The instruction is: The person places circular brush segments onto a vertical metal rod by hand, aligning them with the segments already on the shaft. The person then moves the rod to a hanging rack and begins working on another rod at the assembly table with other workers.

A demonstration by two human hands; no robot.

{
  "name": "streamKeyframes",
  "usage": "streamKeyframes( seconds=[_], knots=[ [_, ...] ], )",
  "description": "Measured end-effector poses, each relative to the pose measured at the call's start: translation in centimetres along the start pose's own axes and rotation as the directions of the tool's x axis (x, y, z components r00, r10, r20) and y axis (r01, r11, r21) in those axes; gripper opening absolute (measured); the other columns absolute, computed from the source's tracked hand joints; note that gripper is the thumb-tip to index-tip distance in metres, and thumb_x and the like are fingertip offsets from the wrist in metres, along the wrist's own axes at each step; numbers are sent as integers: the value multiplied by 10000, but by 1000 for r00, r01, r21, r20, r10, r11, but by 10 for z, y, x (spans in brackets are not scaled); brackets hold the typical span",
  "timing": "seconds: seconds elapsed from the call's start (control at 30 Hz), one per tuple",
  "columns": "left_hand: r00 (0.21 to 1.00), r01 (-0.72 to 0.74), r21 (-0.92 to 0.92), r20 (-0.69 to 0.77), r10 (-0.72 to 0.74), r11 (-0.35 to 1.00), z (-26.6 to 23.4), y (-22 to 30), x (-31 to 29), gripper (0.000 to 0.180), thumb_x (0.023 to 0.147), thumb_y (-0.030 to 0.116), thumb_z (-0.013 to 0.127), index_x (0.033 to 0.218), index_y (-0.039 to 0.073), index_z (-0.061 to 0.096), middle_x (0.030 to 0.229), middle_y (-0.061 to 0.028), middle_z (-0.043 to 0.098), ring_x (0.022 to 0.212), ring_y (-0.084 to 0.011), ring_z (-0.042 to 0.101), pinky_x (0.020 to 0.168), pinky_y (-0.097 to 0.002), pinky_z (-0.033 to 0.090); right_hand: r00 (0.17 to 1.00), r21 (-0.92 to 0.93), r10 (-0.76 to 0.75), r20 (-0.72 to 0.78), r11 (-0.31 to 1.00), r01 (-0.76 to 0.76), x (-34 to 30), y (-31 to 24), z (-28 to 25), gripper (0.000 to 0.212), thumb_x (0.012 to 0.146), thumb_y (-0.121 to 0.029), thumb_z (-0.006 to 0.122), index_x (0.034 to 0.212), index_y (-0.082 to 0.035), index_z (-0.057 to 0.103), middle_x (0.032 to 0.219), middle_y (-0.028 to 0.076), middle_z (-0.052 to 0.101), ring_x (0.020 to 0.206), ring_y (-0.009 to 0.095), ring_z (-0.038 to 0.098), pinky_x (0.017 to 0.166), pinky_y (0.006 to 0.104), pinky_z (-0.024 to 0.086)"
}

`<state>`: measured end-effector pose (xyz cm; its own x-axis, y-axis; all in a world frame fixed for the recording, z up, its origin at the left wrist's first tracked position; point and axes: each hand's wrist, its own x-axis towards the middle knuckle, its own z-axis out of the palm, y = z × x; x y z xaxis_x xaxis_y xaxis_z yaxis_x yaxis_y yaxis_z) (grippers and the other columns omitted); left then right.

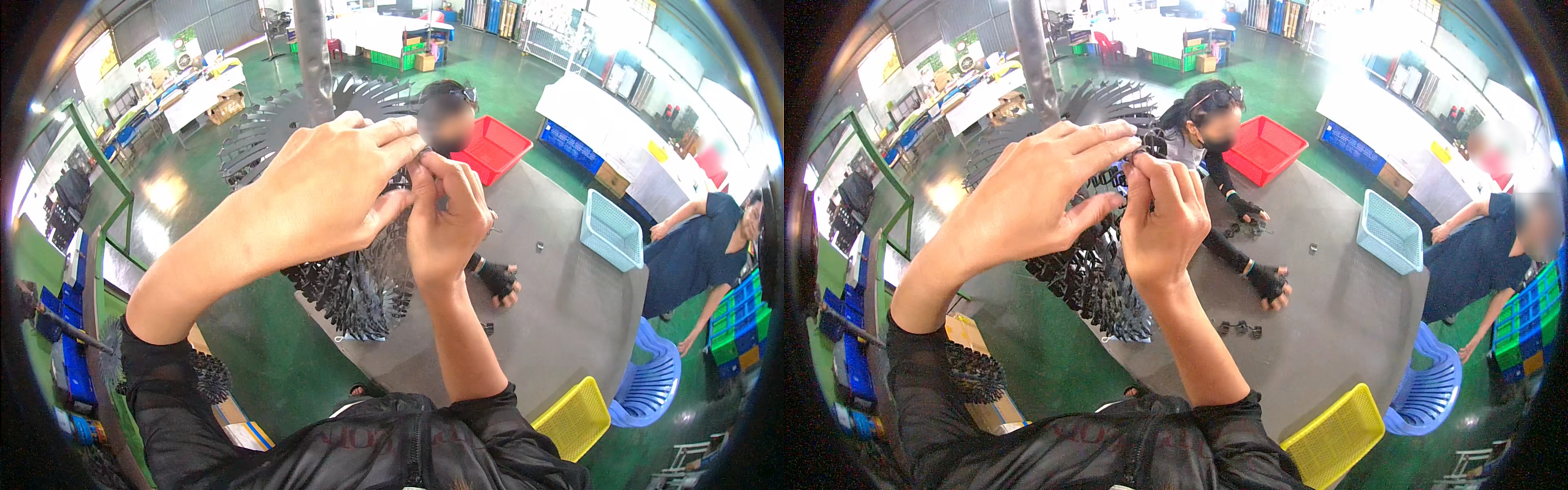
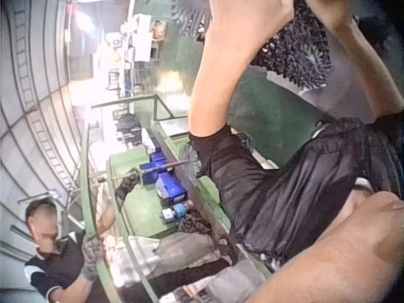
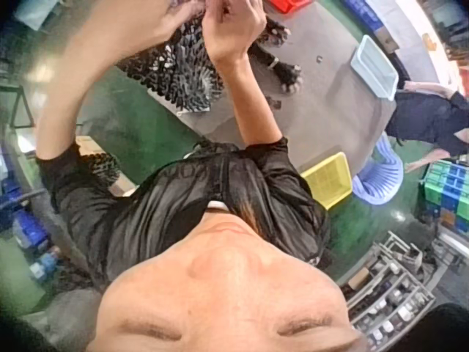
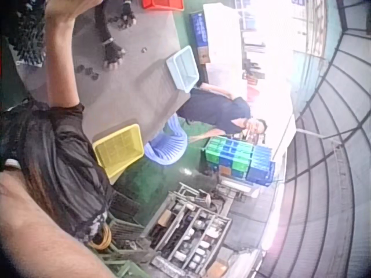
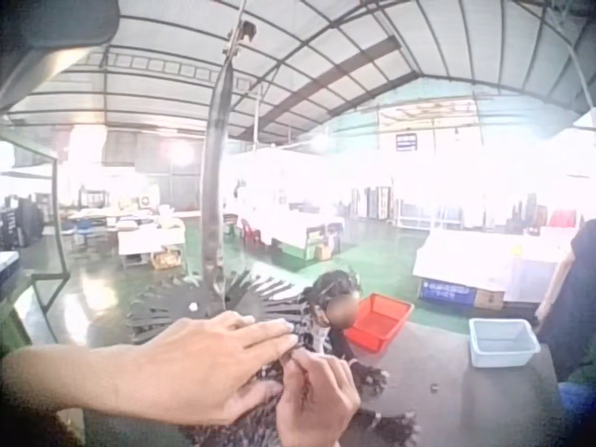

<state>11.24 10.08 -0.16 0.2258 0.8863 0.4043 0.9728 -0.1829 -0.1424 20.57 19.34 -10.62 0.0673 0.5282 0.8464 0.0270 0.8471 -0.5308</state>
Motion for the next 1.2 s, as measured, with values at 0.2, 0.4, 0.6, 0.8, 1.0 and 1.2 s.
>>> streamKeyframes(
  seconds=[0.2,0.4,0.6,0.8,1.0,1.2],
  knots=[
    [998,52,75,-44,-49,996,3,8,5,365,820,109,623,1174,19,607,1175,-160,627,1038,-337,617,878,-414,509,999,67,-29,-27,997,30,2,3,6,93,796,13,661,880,-22,638,787,92,626,711,266,583,644,359,469],
    [983,64,12,-174,-61,998,16,3,1,334,832,40,568,1161,20,627,1191,-159,626,1040,-329,623,888,-403,514,1000,82,-27,-11,996,28,1,2,5,105,791,23,656,886,-21,645,779,93,628,708,267,582,644,363,469],
    [983,83,-27,-165,-86,996,15,6,-3,353,827,23,566,1175,33,626,1217,-156,614,1064,-329,615,899,-402,511,1000,123,-10,2,992,9,0,3,3,89,792,17,664,875,-13,648,780,95,630,693,245,585,636,343,468],
    [989,46,-11,-138,-47,999,12,-2,-10,381,836,15,559,1209,73,612,1244,-136,603,1086,-328,604,914,-407,504,954,424,154,258,869,-255,6,4,-15,62,827,30,658,889,26,654,782,38,626,682,77,539,652,216,440],
    [992,-20,-31,-127,16,999,7,-3,-18,425,831,8,564,1247,92,573,1275,-127,582,1137,-322,575,943,-409,482,877,541,266,399,704,-460,0,14,-39,90,835,29,655,924,27,668,868,40,665,809,96,605,747,215,464],
    [992,-10,-27,-124,7,1000,8,-11,-15,417,824,21,574,1236,86,568,1262,-141,584,1113,-344,579,938,-418,476,924,-15,312,223,949,-316,22,74,-115,142,846,-77,670,977,-27,694,901,19,656,794,112,567,737,262,463]
  ],
)
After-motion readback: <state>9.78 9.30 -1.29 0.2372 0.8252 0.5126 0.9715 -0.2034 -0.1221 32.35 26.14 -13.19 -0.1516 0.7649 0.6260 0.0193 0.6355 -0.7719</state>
